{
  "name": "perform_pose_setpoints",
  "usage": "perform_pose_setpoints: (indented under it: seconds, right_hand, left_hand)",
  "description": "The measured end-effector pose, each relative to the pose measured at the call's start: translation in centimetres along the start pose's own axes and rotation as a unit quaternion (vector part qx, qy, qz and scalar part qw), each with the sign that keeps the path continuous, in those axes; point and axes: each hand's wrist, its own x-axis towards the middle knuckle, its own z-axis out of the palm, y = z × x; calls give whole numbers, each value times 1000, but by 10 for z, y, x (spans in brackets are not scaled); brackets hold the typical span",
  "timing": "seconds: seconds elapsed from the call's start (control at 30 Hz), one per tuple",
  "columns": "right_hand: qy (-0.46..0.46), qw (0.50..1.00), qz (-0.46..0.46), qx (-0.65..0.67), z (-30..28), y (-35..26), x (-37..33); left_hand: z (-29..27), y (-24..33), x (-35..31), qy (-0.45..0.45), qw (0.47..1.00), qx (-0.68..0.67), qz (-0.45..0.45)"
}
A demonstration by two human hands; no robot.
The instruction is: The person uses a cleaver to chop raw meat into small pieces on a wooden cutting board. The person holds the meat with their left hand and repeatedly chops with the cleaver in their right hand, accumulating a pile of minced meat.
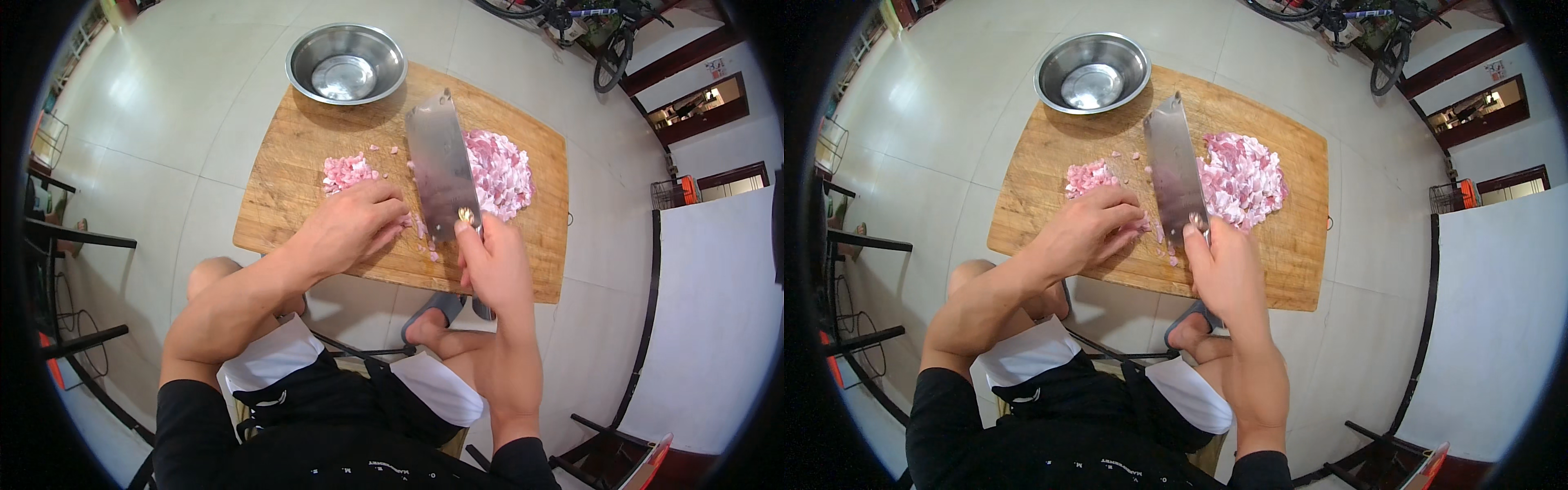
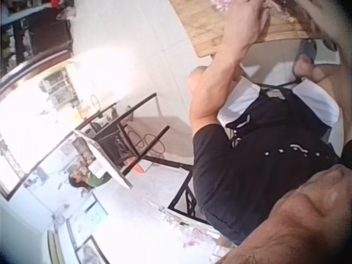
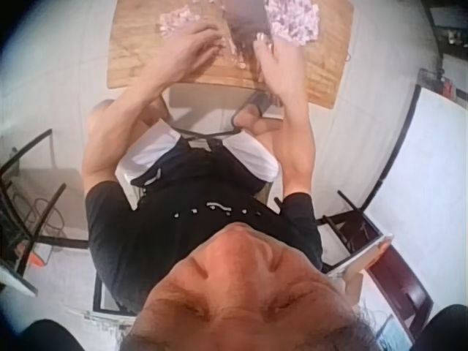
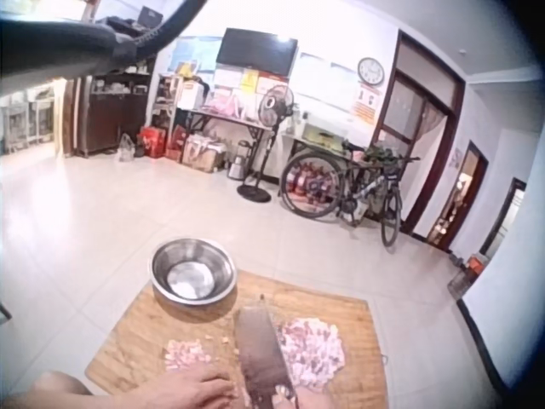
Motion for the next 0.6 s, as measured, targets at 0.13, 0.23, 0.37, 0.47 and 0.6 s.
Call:
perform_pose_setpoints:
  seconds: [0.13,0.23,0.37,0.47,0.6]
  right_hand:
    - [-2,996,-42,-78,-6,3,-30]
    - [-17,994,-33,-102,-7,-7,-45]
    - [-21,979,-74,-190,-6,-8,-52]
    - [-51,980,-45,-187,-8,-17,-53]
    - [-68,977,-55,-193,-4,-14,-53]
  left_hand:
    - [2,-1,-2,-35,999,12,-7]
    - [6,-2,1,-31,999,17,4]
    - [6,-2,2,-45,998,32,-14]
    - [8,-2,2,-41,999,31,-17]
    - [10,-2,0,-27,999,18,-15]
